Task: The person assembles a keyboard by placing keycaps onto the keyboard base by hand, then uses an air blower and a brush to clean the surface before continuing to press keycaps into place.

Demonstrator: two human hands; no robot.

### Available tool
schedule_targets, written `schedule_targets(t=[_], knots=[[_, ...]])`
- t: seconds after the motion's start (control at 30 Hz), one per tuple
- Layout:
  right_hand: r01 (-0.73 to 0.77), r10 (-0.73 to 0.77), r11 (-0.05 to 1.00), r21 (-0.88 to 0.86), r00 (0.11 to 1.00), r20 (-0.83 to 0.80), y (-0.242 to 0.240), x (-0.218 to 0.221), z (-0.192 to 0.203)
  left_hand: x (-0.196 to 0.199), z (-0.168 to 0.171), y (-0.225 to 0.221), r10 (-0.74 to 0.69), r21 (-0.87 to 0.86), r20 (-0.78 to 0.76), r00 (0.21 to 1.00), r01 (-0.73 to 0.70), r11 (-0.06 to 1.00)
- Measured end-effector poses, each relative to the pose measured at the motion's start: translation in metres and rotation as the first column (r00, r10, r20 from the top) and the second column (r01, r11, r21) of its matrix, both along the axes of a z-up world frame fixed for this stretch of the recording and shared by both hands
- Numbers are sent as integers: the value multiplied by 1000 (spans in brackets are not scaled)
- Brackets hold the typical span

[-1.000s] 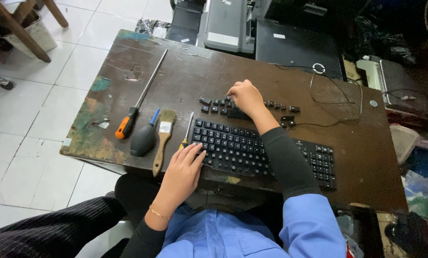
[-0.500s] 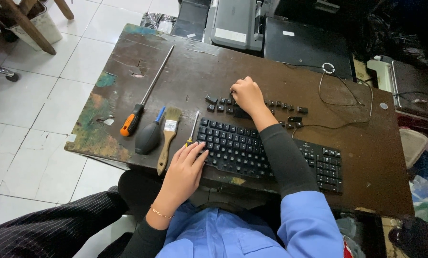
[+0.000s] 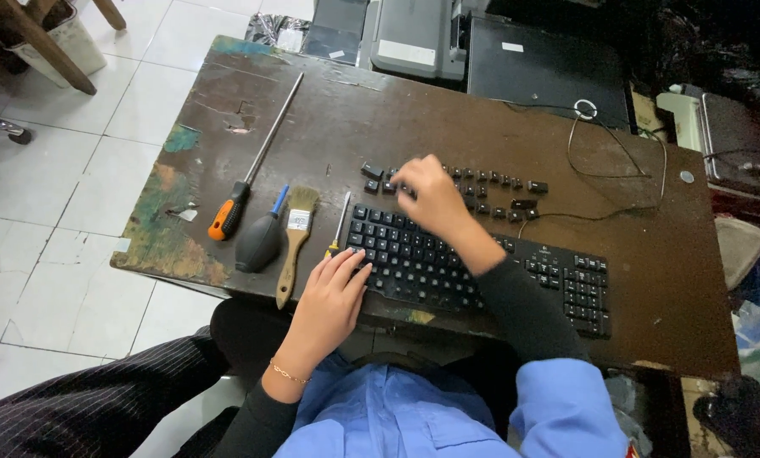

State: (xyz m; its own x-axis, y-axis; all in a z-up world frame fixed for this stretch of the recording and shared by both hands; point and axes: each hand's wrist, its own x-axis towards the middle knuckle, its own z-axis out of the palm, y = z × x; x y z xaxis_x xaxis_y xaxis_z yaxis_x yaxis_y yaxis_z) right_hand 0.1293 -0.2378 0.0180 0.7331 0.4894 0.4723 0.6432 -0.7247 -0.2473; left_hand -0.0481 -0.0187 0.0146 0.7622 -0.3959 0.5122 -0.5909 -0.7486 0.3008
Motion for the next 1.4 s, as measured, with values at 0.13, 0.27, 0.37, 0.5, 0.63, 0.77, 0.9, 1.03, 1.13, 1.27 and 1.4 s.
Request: schedule_targets(t=[0.13, 0.27, 0.37, 0.5, 0.63, 0.77, 0.9, 1.03, 1.13, 1.27, 1.4], knots=[[-107, 108, 994, 37, 994, -27, 1, -77, 10, 2, -6, -6, -26, -1, -18, 999, 26, 1000], [-89, 89, 996, -6, 984, 155, -1, -124, 5, 2, -10, -13, -51, 19, -39, 998, 52, 998], [-76, 84, 996, -43, 968, 238, 1, -135, 1, 3, -16, -19, -59, 67, -52, 997, 63, 996], [-43, 48, 999, -24, 962, 271, 5, -139, -6, 1, -10, -21, -55, 71, -115, 992, 64, 995], [1, 3, 1000, -10, 950, 313, 7, -141, -8, 0, -10, -22, -55, 87, -99, 994, 64, 994], [1, 3, 1000, -12, 942, 335, 7, -141, -9, 0, -12, -26, -55, 112, -95, 994, 65, 991], [-6, 6, 1000, 0, 943, 333, 8, -140, -8, 0, -5, -29, -68, 73, -125, 990, 77, 994], [7, -14, 1000, 21, 944, 329, 8, -139, -10, 2, -4, -31, -36, 17, -117, 992, 39, 999], [1, -14, 999, 43, 946, 323, 9, -139, -12, 1, -6, -30, -23, -4, -126, 992, 23, 1000], [-1, -16, 999, 54, 948, 317, 10, -139, -11, 0, -2, -31, -34, 4, -132, 991, 35, 999], [-2, -19, 998, 68, 951, 310, 10, -135, -15, 3, -10, -34, -41, 48, -100, 994, 46, 998]])
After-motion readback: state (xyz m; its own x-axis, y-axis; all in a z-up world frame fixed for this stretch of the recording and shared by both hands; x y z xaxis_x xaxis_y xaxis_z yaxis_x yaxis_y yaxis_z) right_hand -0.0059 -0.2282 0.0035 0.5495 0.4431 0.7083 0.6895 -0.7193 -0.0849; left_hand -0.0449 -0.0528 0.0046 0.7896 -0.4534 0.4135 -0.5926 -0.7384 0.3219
